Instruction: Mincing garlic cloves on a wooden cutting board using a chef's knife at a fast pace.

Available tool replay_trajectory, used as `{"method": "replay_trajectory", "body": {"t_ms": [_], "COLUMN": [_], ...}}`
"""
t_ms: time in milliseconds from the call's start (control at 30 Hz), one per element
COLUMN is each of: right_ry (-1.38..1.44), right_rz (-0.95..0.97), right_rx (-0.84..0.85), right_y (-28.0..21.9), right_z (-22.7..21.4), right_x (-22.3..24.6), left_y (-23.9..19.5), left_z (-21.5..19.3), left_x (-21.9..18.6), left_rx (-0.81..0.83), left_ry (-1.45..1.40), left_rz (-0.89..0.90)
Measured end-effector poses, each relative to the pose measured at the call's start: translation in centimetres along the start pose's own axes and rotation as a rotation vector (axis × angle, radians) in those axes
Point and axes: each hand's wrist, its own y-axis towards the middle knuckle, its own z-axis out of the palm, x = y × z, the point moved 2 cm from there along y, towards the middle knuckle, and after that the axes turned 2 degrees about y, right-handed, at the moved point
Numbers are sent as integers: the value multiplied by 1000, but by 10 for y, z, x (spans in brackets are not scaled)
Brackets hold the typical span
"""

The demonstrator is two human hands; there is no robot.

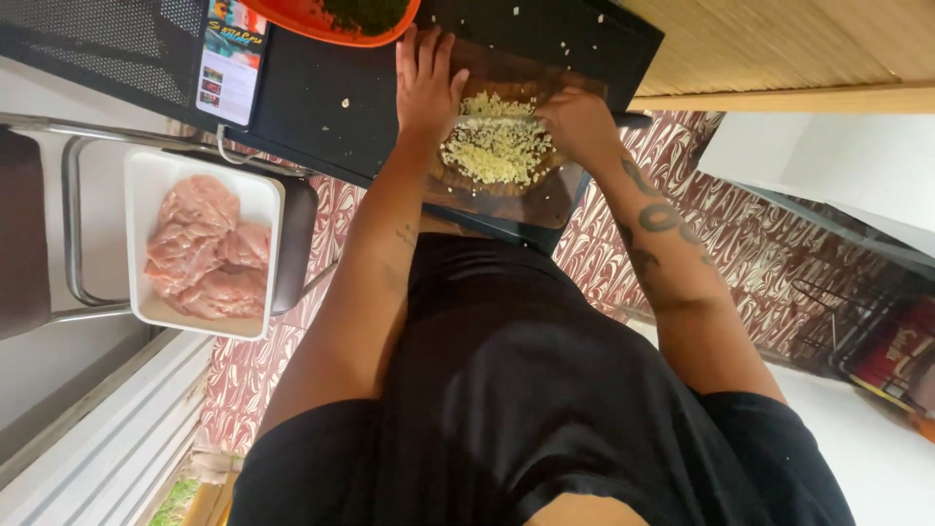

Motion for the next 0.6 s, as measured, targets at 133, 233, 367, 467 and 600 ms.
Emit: {"method": "replay_trajectory", "body": {"t_ms": [133, 233, 367, 467, 600], "right_ry": [352, 655, 1264, 1731, 1854], "right_rz": [203, 498, 938, 1039, 809], "right_rx": [177, 265, -33, -308, -483], "right_y": [-20, -46, -73, -95, -114], "right_z": [-13, -10, 0, 36, 37], "right_x": [17, 24, 51, 77, 100], "left_y": [1, -9, -55, -95, -140], "left_z": [-17, -57, -90, -65, -56], "left_x": [-14, -34, -49, -49, -64], "left_rx": [-18, -212, -313, -313, -263], "left_ry": [154, 61, -324, -322, -402], "left_rz": [196, 224, 140, 215, 331]}}
